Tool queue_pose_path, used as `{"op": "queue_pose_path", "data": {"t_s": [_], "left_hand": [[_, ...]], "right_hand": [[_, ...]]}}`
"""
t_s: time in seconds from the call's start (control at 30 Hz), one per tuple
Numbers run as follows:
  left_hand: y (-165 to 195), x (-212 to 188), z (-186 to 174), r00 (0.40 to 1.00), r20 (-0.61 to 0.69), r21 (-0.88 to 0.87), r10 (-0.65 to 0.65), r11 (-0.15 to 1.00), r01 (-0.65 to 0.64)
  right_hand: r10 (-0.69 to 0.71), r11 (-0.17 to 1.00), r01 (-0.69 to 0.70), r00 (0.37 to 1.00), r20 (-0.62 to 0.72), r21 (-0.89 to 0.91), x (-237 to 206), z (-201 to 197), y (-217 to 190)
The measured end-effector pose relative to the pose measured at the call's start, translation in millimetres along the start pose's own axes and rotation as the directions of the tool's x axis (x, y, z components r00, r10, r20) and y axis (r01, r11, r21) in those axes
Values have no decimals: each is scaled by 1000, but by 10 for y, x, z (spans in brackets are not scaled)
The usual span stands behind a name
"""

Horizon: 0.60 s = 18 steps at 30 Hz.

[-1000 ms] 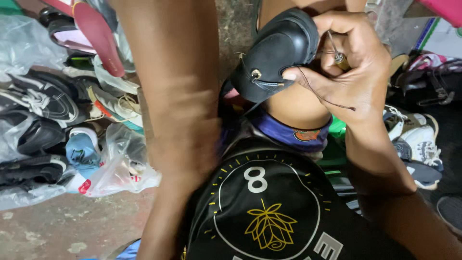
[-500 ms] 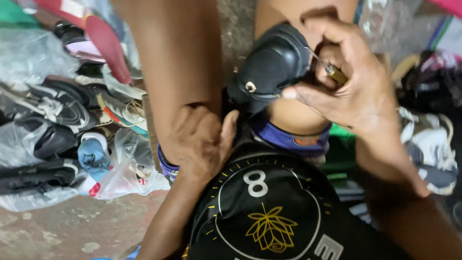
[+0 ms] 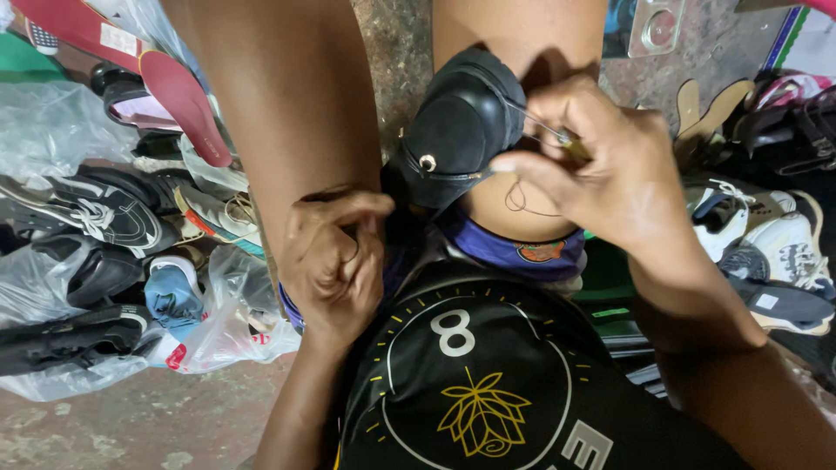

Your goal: The person sits on the floor with a black loafer on their lap and hand-stitches the shoe upper with a needle and thread. They pull the thread through the shoe edge, tension the thread, and continue stitching along the seam throughout the clip.

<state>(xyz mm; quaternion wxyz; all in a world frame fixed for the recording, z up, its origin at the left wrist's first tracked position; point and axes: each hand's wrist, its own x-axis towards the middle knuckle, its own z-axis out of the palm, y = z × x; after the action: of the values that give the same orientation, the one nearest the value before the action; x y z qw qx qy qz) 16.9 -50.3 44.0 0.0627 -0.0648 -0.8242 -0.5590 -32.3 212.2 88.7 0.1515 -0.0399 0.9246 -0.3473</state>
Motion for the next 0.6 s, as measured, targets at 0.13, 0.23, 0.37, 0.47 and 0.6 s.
{"op": "queue_pose_path", "data": {"t_s": [0.13, 0.23, 0.37, 0.47, 0.6], "left_hand": [[62, -7, -158, 982, 187, 50, -37, 998, 28], [83, -17, -96, 978, 209, 264, -4, 963, -53], [107, -28, 66, 989, 149, 450, -11, 891, -58], [90, 10, 74, 988, 151, 459, 16, 884, -84], [52, 65, 2, 985, 169, 446, 25, 890, -99]], "right_hand": [[55, 996, -58, 997, 45, 65, -1, -193, -32], [-218, 921, 240, 970, -105, 306, 18, -253, -94], [-294, 805, 375, 925, -240, 460, 86, 3, -274], [-316, 831, 388, 919, -235, 399, 250, 168, -348], [-434, 872, 466, 877, -206, 148, 466, 289, -343]]}}
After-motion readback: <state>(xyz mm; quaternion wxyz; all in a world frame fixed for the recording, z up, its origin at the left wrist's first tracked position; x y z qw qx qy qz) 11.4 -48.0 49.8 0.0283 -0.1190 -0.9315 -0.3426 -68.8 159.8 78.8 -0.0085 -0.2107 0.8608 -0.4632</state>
